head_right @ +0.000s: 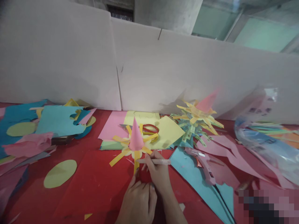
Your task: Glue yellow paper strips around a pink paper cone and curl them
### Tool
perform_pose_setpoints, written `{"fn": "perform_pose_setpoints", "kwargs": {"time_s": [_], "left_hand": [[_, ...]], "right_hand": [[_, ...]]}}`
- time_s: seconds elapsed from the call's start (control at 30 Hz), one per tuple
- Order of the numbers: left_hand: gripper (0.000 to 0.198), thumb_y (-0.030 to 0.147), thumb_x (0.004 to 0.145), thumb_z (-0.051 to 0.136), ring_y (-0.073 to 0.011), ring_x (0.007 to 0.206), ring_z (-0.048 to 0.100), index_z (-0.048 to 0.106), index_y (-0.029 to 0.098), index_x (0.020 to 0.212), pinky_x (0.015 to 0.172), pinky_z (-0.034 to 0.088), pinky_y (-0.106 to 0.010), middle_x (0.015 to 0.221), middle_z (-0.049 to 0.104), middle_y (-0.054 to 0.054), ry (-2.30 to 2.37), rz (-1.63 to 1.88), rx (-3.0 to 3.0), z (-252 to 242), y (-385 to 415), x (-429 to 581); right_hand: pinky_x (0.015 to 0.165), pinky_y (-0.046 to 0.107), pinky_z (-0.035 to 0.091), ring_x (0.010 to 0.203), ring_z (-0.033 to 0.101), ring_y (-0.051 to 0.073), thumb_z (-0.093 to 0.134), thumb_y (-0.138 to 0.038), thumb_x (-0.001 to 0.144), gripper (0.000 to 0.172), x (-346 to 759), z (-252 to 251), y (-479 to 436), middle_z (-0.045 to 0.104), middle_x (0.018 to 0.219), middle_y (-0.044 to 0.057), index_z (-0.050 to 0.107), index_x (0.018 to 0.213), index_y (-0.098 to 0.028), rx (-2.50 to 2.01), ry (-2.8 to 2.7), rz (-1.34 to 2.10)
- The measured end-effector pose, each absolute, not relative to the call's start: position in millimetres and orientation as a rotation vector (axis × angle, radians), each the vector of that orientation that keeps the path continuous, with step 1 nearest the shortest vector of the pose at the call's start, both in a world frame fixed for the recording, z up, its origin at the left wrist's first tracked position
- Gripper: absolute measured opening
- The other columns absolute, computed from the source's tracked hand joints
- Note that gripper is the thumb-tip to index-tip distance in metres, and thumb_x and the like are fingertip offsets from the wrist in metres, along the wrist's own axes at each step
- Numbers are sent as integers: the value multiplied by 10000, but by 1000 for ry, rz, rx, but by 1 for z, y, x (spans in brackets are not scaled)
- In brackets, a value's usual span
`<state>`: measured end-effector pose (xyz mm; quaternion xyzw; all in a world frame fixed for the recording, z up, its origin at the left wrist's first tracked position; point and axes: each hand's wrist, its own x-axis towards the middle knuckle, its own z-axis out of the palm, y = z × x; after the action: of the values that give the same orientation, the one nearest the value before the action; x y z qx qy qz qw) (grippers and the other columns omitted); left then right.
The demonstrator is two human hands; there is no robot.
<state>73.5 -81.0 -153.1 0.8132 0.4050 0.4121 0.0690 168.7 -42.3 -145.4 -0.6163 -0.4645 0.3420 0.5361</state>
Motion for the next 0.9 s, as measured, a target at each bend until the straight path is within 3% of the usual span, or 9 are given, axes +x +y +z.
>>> {"fn": "perform_pose_setpoints", "kwargs": {"time_s": [0.27,0.9], "left_hand": [[344,95,752,310,-175,389,518,502,183,481,629,510,-412,406,529,-21,1238,1212,2463,-154,-81,74],[361,93,760,331,-165,453,550,553,180,489,746,513,-407,450,576,-20,1311,1070,2478,-149,-84,73]], "right_hand": [[468,237,373,414,488,118,570,-423,790,323,169,-146,-44,559,442,-25,428,587,-217,-1466,-1112,826],[469,233,343,389,425,101,569,-376,770,314,165,-138,-45,488,384,-58,410,548,-221,-1474,-948,751]]}}
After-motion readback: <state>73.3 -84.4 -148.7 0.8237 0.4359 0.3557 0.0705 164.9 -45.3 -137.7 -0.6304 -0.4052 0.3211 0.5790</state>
